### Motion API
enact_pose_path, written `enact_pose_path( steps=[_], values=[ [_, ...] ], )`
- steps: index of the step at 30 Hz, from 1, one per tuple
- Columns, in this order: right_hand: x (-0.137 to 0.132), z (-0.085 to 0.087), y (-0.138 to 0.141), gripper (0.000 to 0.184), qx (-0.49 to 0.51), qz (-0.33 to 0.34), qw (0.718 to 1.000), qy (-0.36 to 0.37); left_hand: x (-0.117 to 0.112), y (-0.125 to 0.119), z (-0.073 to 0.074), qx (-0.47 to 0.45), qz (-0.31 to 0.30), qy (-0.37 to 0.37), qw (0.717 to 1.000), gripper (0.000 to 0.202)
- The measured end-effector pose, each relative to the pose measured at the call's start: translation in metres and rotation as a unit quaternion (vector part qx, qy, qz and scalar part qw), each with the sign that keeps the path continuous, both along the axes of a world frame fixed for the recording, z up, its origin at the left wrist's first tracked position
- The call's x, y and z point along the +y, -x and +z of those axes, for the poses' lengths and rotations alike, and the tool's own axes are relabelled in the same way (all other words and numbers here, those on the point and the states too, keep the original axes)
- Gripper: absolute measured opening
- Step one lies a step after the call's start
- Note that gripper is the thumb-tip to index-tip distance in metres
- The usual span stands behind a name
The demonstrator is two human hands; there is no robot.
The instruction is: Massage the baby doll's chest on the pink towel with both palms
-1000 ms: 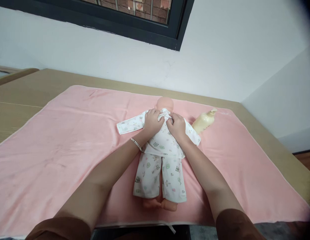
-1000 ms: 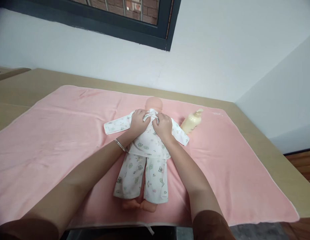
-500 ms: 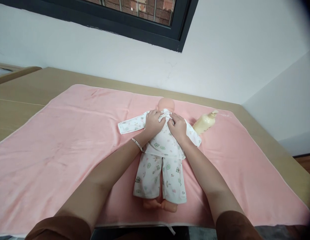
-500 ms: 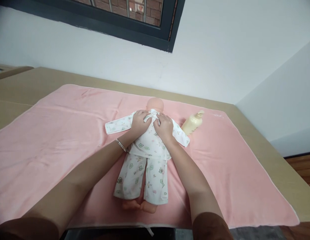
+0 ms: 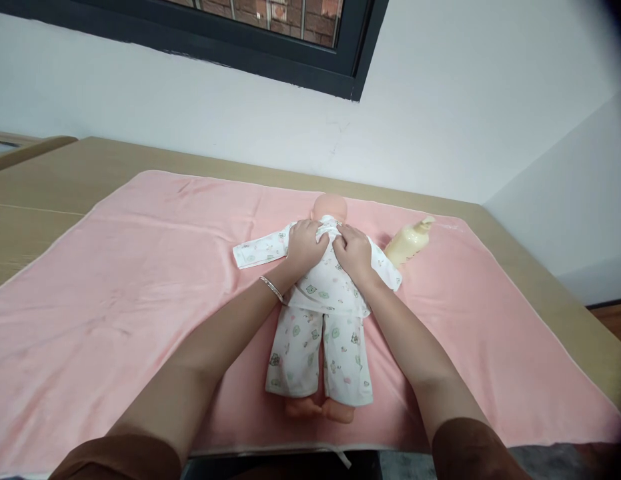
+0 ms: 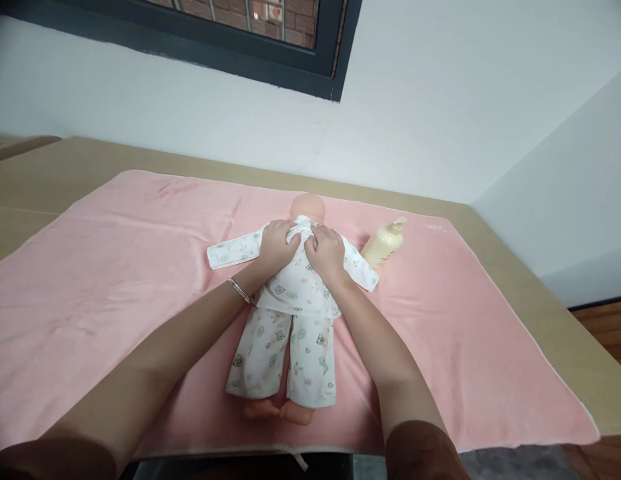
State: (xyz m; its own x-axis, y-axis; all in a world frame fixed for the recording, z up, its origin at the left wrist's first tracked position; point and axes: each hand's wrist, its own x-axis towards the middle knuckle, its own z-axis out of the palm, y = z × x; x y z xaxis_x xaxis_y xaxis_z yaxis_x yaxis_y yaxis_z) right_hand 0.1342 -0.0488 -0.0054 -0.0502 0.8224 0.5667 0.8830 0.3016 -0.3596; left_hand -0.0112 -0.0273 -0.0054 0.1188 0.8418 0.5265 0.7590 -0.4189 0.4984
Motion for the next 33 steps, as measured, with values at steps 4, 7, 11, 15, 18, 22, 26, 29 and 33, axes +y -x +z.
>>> enact_pose_path(
  steps=[4, 7, 11, 15, 18, 22, 26, 29, 33],
  values=[
    [-0.006, -0.001, 0.003, 0.035, 0.019, -0.042, 0.999, -0.013, -0.004, 0.000, 0.001, -0.005, 0.024, -0.019, 1.000, 0.020],
    [-0.002, 0.000, 0.002, 0.039, 0.016, -0.024, 1.000, 0.000, -0.003, -0.001, 0.001, -0.011, 0.017, -0.011, 1.000, 0.024],
    [0.006, 0.000, -0.002, 0.046, -0.011, 0.022, 0.999, 0.026, 0.000, 0.000, 0.000, 0.005, -0.019, -0.001, 1.000, 0.032],
    [0.007, -0.001, -0.004, 0.044, -0.014, 0.033, 0.999, 0.015, 0.000, 0.001, 0.002, 0.011, -0.052, -0.009, 0.999, 0.034],
    [0.002, -0.001, -0.001, 0.039, -0.009, 0.012, 1.000, -0.014, -0.001, 0.001, 0.002, -0.007, -0.063, -0.027, 0.998, 0.029],
    [-0.006, 0.000, 0.003, 0.033, -0.018, -0.040, 0.999, -0.030, -0.002, 0.001, -0.002, -0.016, -0.046, -0.057, 0.997, 0.023],
    [-0.009, 0.000, 0.006, 0.031, -0.007, -0.082, 0.996, -0.033, -0.003, 0.001, -0.005, -0.012, -0.017, -0.068, 0.997, 0.021],
    [-0.011, 0.001, 0.008, 0.031, 0.010, -0.095, 0.995, -0.019, -0.005, 0.001, -0.005, -0.010, 0.010, -0.065, 0.998, 0.019],
    [-0.013, 0.006, 0.010, 0.032, 0.018, -0.100, 0.995, 0.000, -0.007, 0.000, -0.004, -0.009, 0.033, -0.060, 0.998, 0.019]
  ],
)
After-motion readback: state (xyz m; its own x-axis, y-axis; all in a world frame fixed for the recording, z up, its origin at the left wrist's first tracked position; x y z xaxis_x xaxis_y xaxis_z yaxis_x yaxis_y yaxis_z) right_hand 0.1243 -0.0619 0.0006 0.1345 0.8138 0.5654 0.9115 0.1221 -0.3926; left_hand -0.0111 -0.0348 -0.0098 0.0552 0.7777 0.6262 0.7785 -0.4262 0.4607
